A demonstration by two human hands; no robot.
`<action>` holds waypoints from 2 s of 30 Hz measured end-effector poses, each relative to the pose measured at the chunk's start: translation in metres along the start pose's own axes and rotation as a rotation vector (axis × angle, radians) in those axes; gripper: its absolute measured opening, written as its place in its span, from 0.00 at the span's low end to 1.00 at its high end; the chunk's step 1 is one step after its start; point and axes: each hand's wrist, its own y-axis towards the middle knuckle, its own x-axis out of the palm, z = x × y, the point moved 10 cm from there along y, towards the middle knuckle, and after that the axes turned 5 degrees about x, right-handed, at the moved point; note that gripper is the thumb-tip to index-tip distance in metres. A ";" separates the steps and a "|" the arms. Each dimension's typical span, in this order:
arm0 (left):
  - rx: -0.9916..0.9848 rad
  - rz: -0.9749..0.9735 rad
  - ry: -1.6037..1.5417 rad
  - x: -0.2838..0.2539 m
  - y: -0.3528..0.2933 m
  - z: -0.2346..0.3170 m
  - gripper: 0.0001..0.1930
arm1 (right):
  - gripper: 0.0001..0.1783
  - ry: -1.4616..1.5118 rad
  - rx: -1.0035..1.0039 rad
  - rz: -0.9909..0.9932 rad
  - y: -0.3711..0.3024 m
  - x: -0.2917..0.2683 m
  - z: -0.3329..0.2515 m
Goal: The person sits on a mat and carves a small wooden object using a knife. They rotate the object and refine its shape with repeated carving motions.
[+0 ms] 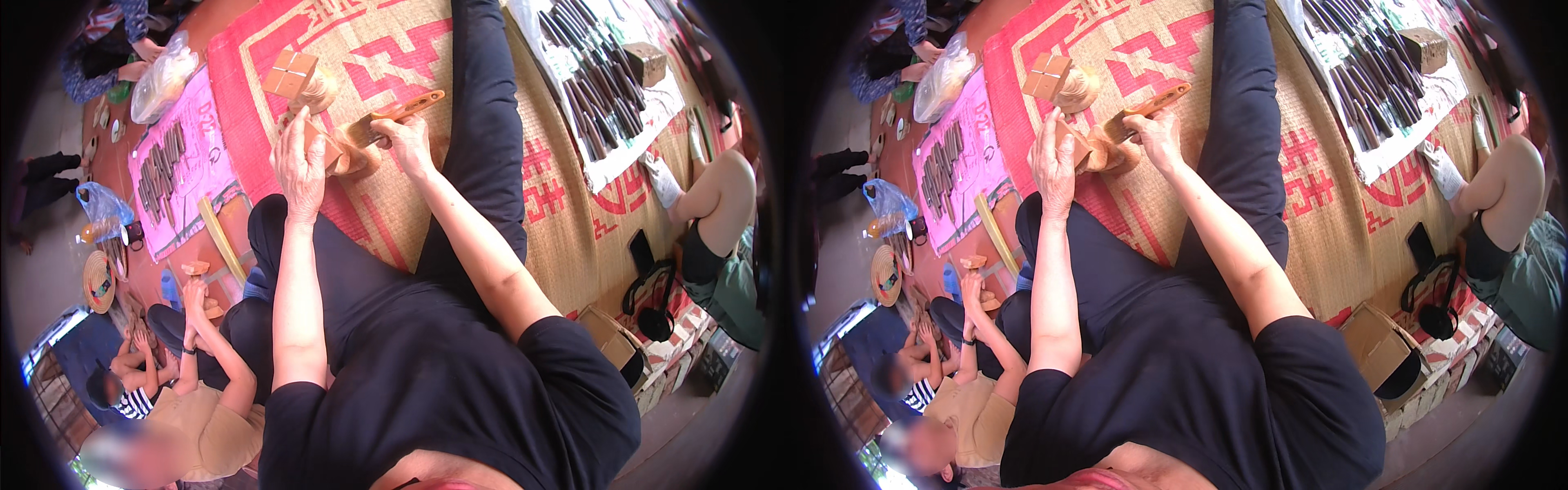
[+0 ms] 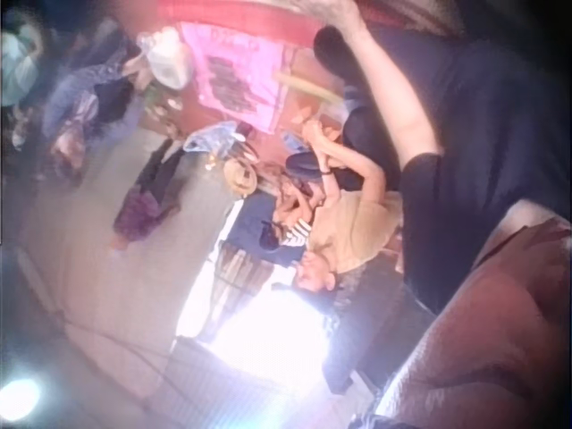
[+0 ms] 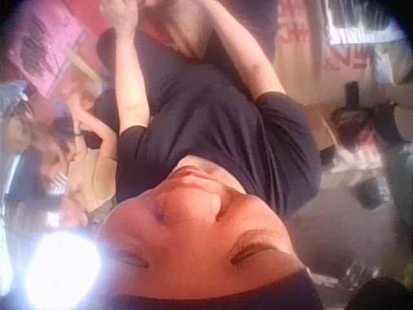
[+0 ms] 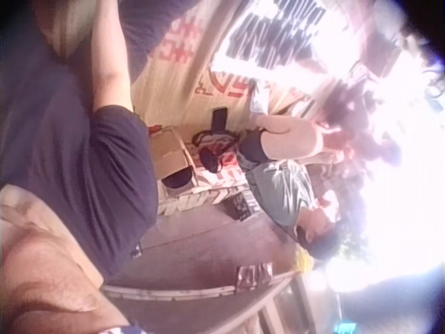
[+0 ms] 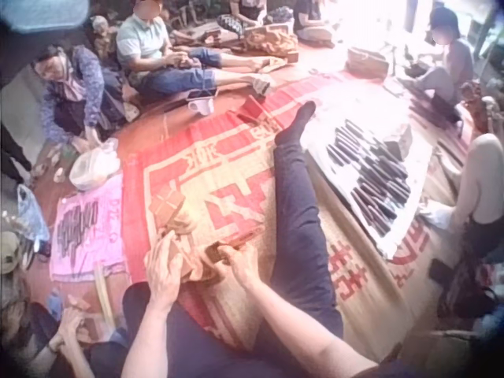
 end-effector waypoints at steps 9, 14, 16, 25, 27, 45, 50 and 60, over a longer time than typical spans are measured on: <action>-0.004 0.018 0.021 0.000 -0.002 0.000 0.24 | 0.09 0.017 -0.046 0.040 -0.015 -0.003 -0.005; -0.012 0.026 0.005 0.000 -0.001 -0.001 0.24 | 0.09 -0.097 0.045 -0.111 -0.015 0.017 0.007; 0.024 0.048 0.032 -0.002 0.001 0.004 0.23 | 0.09 -0.103 -0.034 0.001 0.000 0.003 -0.007; 0.040 0.057 0.055 -0.002 0.000 0.005 0.23 | 0.12 -0.303 0.015 -0.031 -0.007 0.003 0.019; 0.042 0.061 0.055 -0.003 -0.002 0.003 0.23 | 0.11 -0.150 -0.089 0.015 -0.013 0.006 -0.003; 0.040 0.075 0.045 -0.003 0.000 0.006 0.23 | 0.10 -0.381 -0.002 -0.017 -0.007 0.001 0.006; 0.024 0.072 0.053 -0.001 0.000 0.002 0.22 | 0.11 -0.146 0.022 -0.222 -0.015 0.020 0.006; 0.023 0.071 0.052 -0.003 0.000 0.003 0.22 | 0.13 -0.195 0.114 -0.103 -0.028 0.007 0.005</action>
